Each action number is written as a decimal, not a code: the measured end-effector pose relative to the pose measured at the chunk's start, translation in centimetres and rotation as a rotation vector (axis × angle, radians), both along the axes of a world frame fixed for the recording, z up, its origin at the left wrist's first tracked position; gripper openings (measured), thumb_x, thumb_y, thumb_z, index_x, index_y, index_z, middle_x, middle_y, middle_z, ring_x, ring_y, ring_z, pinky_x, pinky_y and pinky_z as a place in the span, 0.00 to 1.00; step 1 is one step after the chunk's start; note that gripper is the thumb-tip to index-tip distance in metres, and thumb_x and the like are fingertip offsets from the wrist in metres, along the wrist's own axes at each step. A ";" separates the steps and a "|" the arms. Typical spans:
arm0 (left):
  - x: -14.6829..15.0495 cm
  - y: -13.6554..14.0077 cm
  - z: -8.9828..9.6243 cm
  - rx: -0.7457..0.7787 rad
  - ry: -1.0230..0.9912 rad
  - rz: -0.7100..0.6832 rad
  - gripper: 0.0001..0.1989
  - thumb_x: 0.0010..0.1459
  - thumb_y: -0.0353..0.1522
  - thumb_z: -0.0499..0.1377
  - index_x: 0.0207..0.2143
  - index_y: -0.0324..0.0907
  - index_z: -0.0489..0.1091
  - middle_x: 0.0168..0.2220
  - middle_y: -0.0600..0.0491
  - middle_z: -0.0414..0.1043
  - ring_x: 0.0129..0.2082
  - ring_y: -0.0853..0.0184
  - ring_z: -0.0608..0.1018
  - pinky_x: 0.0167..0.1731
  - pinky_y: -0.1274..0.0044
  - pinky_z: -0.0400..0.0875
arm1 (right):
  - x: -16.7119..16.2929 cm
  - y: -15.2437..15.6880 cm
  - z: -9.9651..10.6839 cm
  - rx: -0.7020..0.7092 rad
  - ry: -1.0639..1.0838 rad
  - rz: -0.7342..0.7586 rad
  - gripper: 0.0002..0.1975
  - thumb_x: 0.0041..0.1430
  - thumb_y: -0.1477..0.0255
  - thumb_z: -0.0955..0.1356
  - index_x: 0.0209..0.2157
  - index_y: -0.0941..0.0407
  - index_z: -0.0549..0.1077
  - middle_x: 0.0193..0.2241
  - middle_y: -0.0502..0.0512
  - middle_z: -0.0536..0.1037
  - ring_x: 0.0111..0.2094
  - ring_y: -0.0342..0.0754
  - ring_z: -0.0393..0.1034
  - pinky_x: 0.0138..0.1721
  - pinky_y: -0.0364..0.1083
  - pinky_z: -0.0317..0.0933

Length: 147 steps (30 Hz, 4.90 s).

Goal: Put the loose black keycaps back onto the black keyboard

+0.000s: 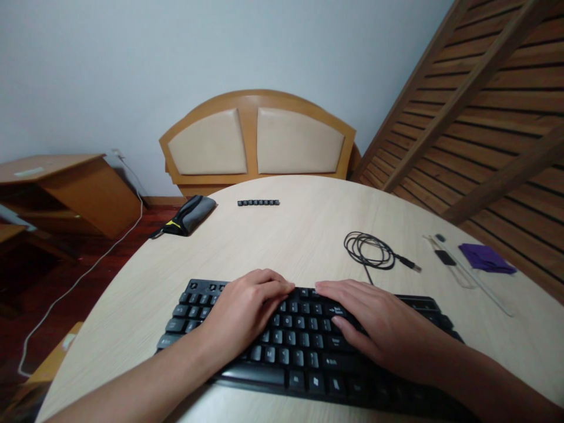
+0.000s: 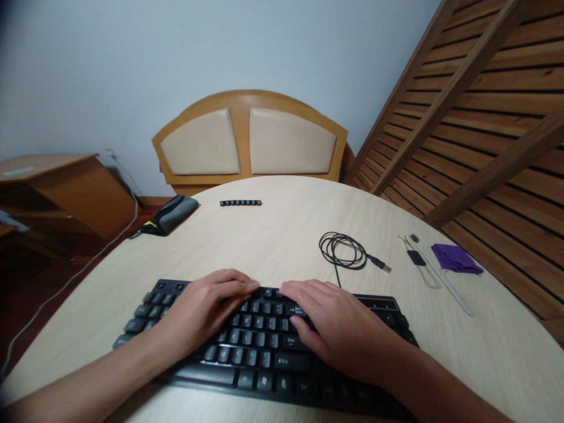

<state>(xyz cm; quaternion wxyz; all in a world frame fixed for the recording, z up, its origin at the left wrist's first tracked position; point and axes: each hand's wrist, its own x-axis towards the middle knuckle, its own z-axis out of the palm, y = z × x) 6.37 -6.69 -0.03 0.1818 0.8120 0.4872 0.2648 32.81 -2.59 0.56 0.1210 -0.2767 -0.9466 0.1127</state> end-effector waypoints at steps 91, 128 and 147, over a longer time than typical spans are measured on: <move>-1.5 8.7 1.0 0.164 0.579 0.082 0.27 0.69 0.42 0.51 0.63 0.33 0.62 0.66 0.36 0.58 0.67 0.51 0.60 0.66 0.60 0.53 | 0.0 -0.5 0.7 -0.100 -0.021 -0.019 0.29 0.67 0.59 0.65 0.66 0.54 0.63 0.63 0.60 0.67 0.62 0.57 0.61 0.62 0.61 0.58; -2.5 9.6 1.0 0.143 0.540 -0.060 0.13 0.65 0.28 0.53 0.42 0.40 0.78 0.42 0.46 0.80 0.40 0.60 0.81 0.40 0.71 0.74 | 0.2 -0.6 0.3 -0.077 -0.092 -0.042 0.29 0.69 0.56 0.62 0.67 0.51 0.60 0.66 0.56 0.64 0.64 0.57 0.58 0.63 0.63 0.56; 0.2 -0.1 0.6 -0.190 -0.171 0.133 0.12 0.63 0.32 0.61 0.49 0.44 0.76 0.46 0.54 0.80 0.46 0.63 0.81 0.49 0.69 0.74 | 0.1 -1.2 -0.4 -0.048 -0.108 -0.003 0.31 0.68 0.58 0.64 0.68 0.51 0.58 0.65 0.55 0.65 0.63 0.57 0.60 0.62 0.61 0.59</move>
